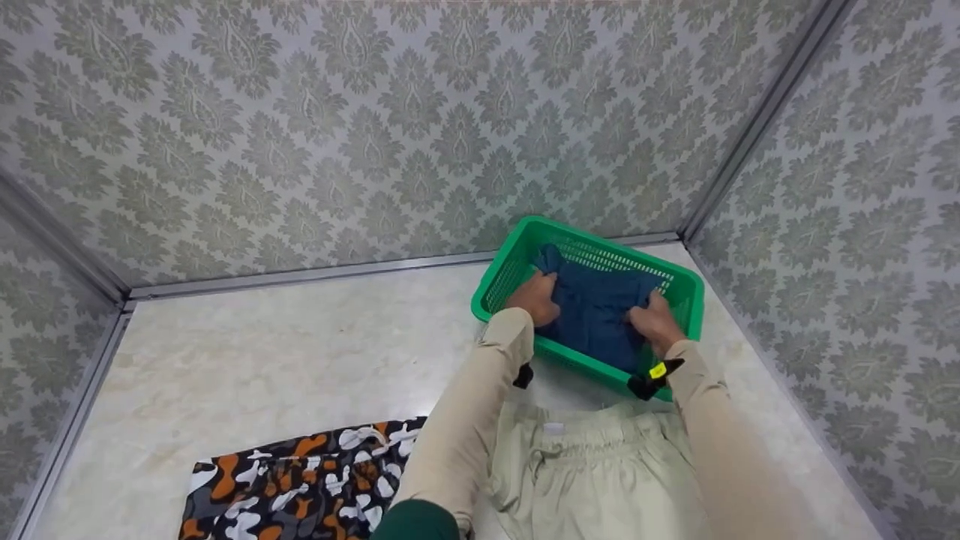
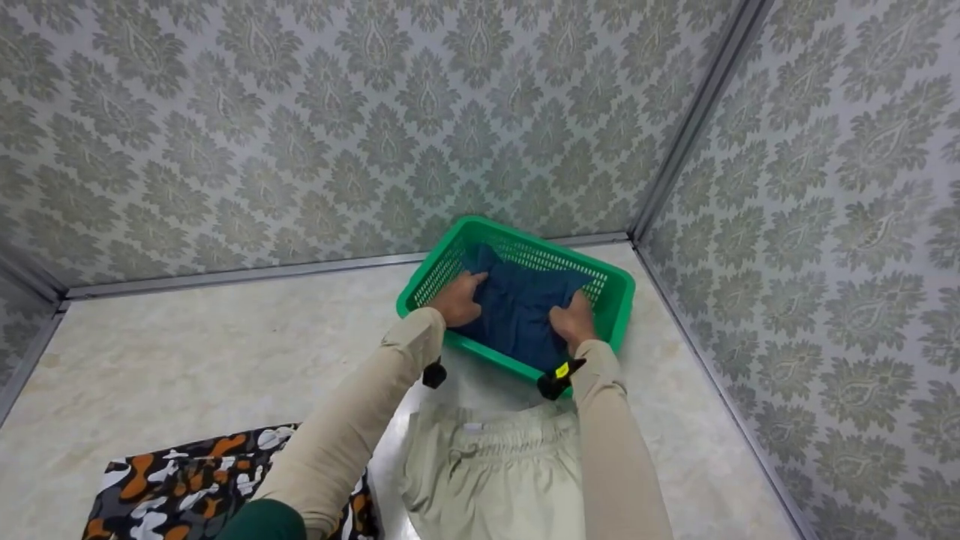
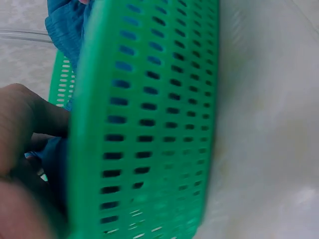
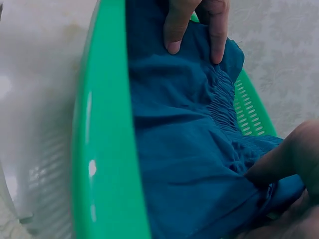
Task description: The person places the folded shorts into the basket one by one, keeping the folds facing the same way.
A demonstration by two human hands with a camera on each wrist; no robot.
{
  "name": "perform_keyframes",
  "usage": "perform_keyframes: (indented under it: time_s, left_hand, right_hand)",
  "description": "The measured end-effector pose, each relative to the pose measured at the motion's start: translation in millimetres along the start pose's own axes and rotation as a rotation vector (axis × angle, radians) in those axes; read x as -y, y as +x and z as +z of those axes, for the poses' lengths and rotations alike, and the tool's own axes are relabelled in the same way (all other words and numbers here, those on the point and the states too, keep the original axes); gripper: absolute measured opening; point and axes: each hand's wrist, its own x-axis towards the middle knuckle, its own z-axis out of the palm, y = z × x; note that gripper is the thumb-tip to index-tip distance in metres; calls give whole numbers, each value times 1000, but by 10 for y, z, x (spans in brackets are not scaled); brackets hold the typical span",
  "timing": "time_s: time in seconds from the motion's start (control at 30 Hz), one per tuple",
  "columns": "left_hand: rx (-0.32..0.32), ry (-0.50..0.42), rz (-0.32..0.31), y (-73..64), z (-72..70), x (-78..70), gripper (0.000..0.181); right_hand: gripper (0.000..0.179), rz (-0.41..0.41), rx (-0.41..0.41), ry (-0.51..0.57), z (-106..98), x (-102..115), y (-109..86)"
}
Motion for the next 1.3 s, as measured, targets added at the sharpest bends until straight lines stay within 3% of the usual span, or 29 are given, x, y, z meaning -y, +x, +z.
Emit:
perform_keyframes:
  time_s: [0.17,0.4,0.47,0.57,0.67,0.77,0.87,1.03,1.17,1.3]
  left_hand:
    - [13,57,-32,24,91,40,60]
    - [55,195,-106,-74,30,148,60]
    - [41,247,-106,-145,7,154,61]
    - [-4,336,-46,-345,-49,83,47]
    - [-6,395,29,-519,-79,-2,37]
    - [35,439,53,-595,-37,-46,49]
    - [64,478,15,-557,58,-35,60]
    - [63,486,-15,-450,156,41,65]
    - [9,408,33,-453,108,95,51]
    - [-174,305,178,-583,-14,95,33]
  right_hand:
    - [78,45,16,-59,-3,-63,52]
    - [71,88,-17,-110,38,-101,81]
    - [70,74,-30,-190,64,-92,59]
    - [72,6,-26,-362,129,-41,5]
    - [71,-87,64,-535,213,-6,-19]
    - [64,-131,207,-647,289,-10,-22]
    - [57,-125,311,-719,317,-42,-21]
    - [52,-120,378,-736,314,-142,8]
    - [53,-145,383,-724,311,-165,23]
    - [54,-203,298,-660,279,-99,-29]
